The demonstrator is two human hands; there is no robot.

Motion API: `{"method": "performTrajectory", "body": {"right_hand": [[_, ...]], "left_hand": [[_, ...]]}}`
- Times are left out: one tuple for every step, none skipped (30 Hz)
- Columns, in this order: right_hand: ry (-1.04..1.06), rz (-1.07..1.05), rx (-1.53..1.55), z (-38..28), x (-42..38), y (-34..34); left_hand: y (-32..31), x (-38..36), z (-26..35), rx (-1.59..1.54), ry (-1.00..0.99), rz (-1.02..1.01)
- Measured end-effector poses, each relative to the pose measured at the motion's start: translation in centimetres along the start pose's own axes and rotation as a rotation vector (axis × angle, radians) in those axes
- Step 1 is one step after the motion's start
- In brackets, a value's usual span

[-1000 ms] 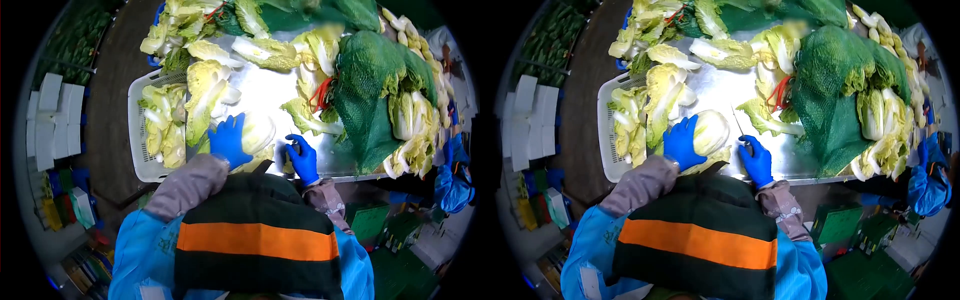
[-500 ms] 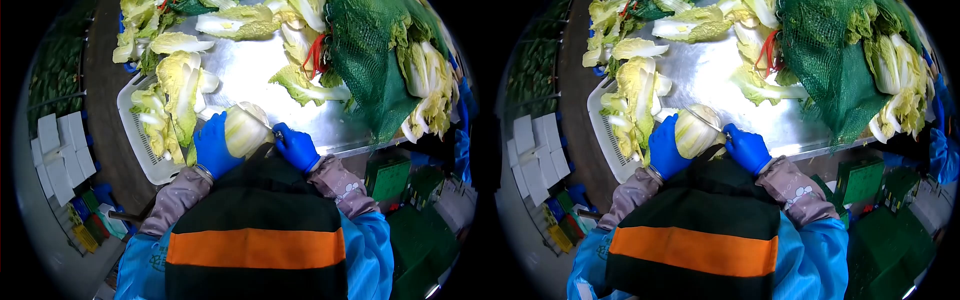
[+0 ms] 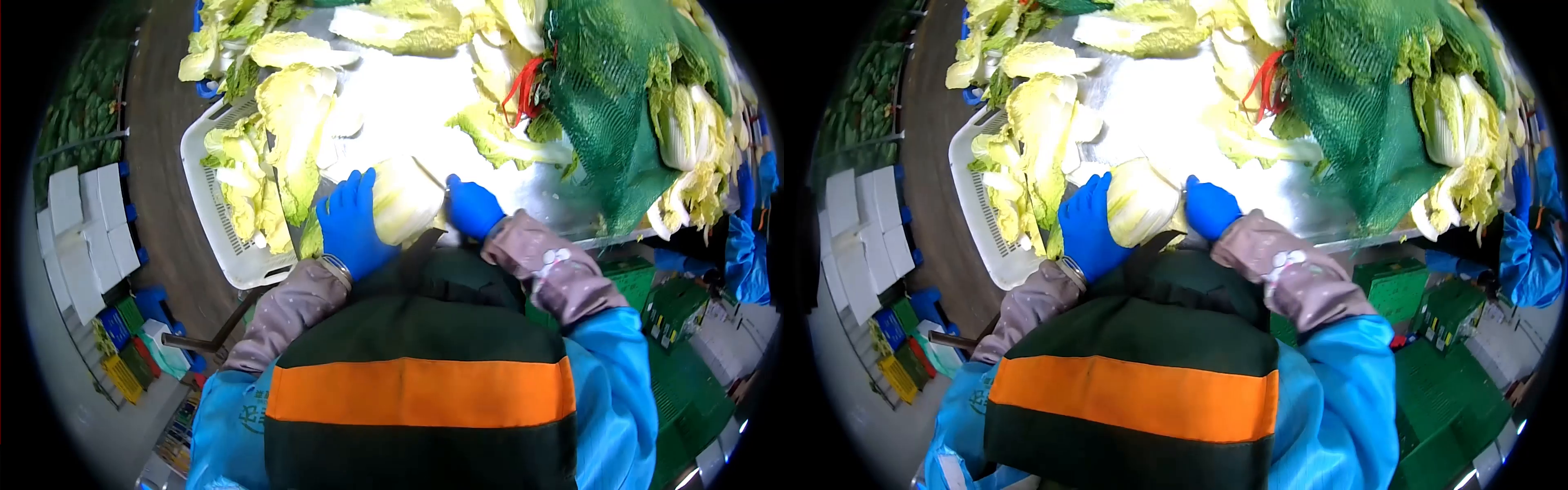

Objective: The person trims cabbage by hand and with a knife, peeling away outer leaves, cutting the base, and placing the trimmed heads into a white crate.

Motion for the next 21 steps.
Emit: {"method": "performTrajectory", "body": {"right_hand": [[-0.019, -0.037, -0.023, -0.4, -0.2, 0.3], [0.021, 0.034, -0.017, -0.1, -0.1, 0.1], [0.002, 0.047, -0.001, -0.3, -0.4, 0.3], [-0.013, 0.055, 0.009, -0.5, -0.7, 0.4], [-0.004, 0.045, -0.004, -0.6, -1.1, 0.1], [0.005, 0.039, -0.016, -0.6, -1.4, -0.2], [0.010, 0.045, -0.025, -0.6, -1.4, -0.1], [0.010, 0.051, -0.028, -0.8, -1.3, 0.0], [-0.003, 0.080, -0.022, -0.7, -1.2, 0.2], [-0.016, 0.098, -0.018, -0.8, -1.3, 0.0], [-0.004, 0.117, -0.004, -1.0, -1.4, 0.0], [0.008, 0.140, 0.003, -1.0, -1.5, 0.2], [0.026, 0.161, 0.002, -1.1, -1.7, 0.6], [0.010, 0.148, 0.034, -0.8, -1.7, 0.7], [-0.006, 0.143, 0.069, -0.4, -2.0, 0.7], [-0.019, 0.139, 0.104, -0.1, -2.4, 0.7], [-0.093, 0.128, 0.199, 1.4, -2.8, 0.8], [-0.131, 0.143, 0.214, 2.7, -3.6, 1.5], [-0.158, 0.183, 0.243, 4.4, -4.1, 1.6], [-0.175, 0.213, 0.226, 6.2, -4.5, 1.4], [-0.212, 0.294, 0.328, 7.0, -5.7, 2.4]], "left_hand": [[0.5, 0.4, -0.2, 0.002, -0.010, 0.016], [0.7, 1.2, -0.9, -0.118, -0.099, -0.064], [1.3, 2.1, -2.2, -0.244, -0.181, -0.149], [2.0, 2.8, -3.6, -0.374, -0.258, -0.231], [3.0, 4.1, -6.7, -0.568, -0.208, -0.322], [4.0, 5.1, -8.5, -0.760, -0.162, -0.413], [5.1, 5.4, -9.2, -0.835, -0.025, -0.394], [5.8, 5.6, -9.8, -0.905, 0.109, -0.381], [7.2, 6.2, -9.2, -0.704, 0.087, -0.242], [8.2, 6.1, -7.5, -0.346, 0.117, -0.097], [7.8, 6.2, -4.9, -0.072, 0.173, -0.122], [7.5, 6.2, -2.7, 0.199, 0.228, -0.138], [7.4, 7.3, -2.9, 0.223, 0.301, -0.185], [6.8, 9.4, -5.4, 0.065, 0.188, -0.190], [6.2, 10.3, -7.9, -0.190, 0.092, -0.237], [6.1, 10.6, -9.4, -0.441, -0.012, -0.280], [6.9, 9.3, -9.6, -0.635, -0.097, -0.215], [10.1, 6.1, -6.7, -0.705, -0.119, -0.050], [10.4, 5.0, -7.3, -0.785, -0.086, 0.033], [10.6, 3.3, -6.3, -0.959, -0.110, 0.027], [11.4, 1.6, -4.4, -0.999, -0.172, 0.029]]}}
Point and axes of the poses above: each hand's wrist, its own x-axis towards the middle knuckle, its own y-axis out of the back of the hand, z = x × y, the point moved 8 cm from there along x, towards the middle knuckle, and after that the axes turned 14 degrees about -z, right-handed, at the moved point
